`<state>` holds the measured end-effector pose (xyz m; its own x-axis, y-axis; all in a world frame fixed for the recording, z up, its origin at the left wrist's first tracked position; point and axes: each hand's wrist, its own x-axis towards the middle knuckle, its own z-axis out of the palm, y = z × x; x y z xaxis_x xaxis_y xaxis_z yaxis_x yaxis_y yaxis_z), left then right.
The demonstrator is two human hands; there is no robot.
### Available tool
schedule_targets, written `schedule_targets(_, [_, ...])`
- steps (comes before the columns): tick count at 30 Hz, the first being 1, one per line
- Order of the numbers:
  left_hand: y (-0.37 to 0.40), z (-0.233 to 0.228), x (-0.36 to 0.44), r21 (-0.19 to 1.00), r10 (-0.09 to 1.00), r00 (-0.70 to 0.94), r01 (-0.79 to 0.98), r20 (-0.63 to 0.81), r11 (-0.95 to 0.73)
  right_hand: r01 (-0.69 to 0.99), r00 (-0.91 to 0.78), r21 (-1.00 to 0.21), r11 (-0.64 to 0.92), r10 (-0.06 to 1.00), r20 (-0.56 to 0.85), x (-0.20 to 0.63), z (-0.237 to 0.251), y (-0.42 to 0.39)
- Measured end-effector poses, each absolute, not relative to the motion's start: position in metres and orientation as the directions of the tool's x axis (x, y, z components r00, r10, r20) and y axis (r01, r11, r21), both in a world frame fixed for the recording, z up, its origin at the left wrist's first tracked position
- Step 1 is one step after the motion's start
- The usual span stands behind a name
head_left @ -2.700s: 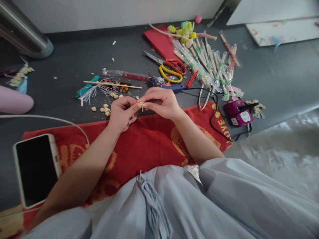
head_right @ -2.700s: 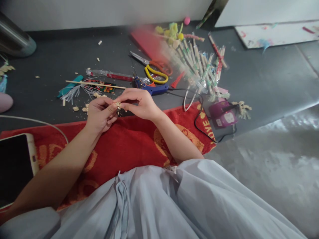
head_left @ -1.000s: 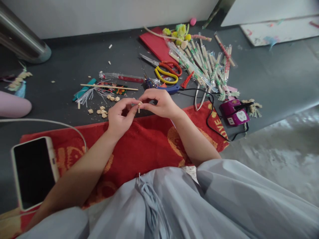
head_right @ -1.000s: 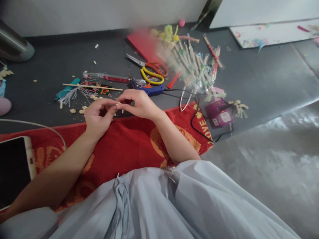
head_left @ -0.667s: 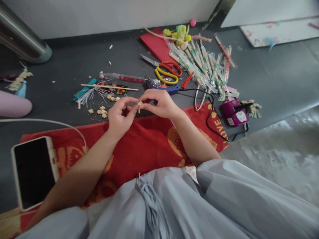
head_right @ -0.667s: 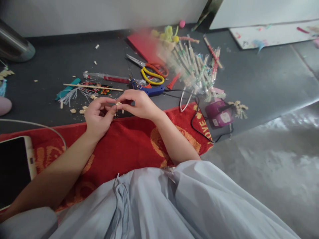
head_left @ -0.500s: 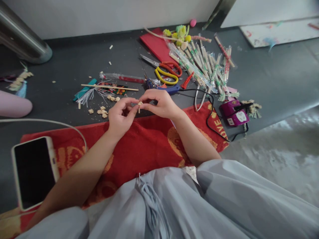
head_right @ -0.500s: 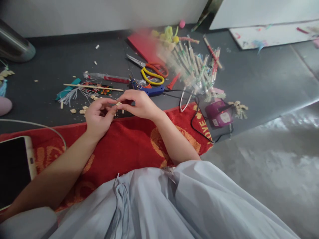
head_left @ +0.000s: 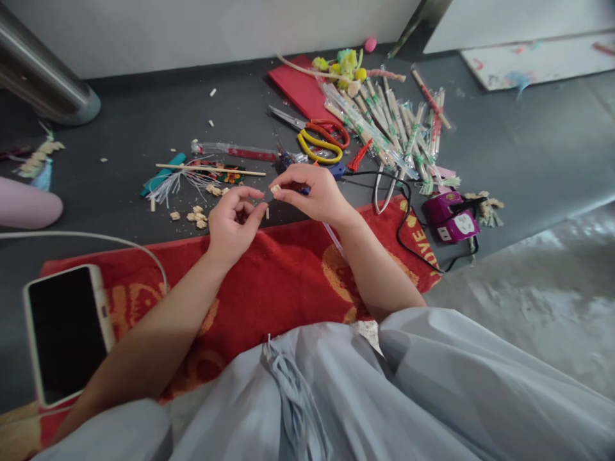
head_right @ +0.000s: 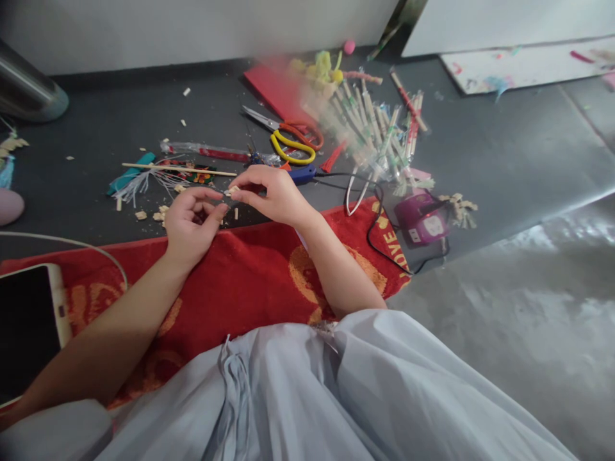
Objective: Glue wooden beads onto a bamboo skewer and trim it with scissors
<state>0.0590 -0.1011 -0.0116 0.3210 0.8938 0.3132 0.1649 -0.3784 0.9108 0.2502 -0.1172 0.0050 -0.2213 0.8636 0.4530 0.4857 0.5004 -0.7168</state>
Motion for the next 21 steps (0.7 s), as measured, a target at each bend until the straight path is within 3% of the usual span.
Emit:
schedule_targets(14, [-0.0996,-0.0139,0.0594,0.873,0.911,0.253,0.287,0.326,-0.393,0.444,-0.186,-0.727,0.523,0.848,0.496,0.2531,0.0111,-0.1210])
schedule_targets(21, [-0.0986,-0.0121,0.0589,0.835,0.887,0.217,0.304,0.408,-0.459,0.438,-0.204,-0.713,0.547,0.833,0.514,0.2512,0.0139,-0.1225])
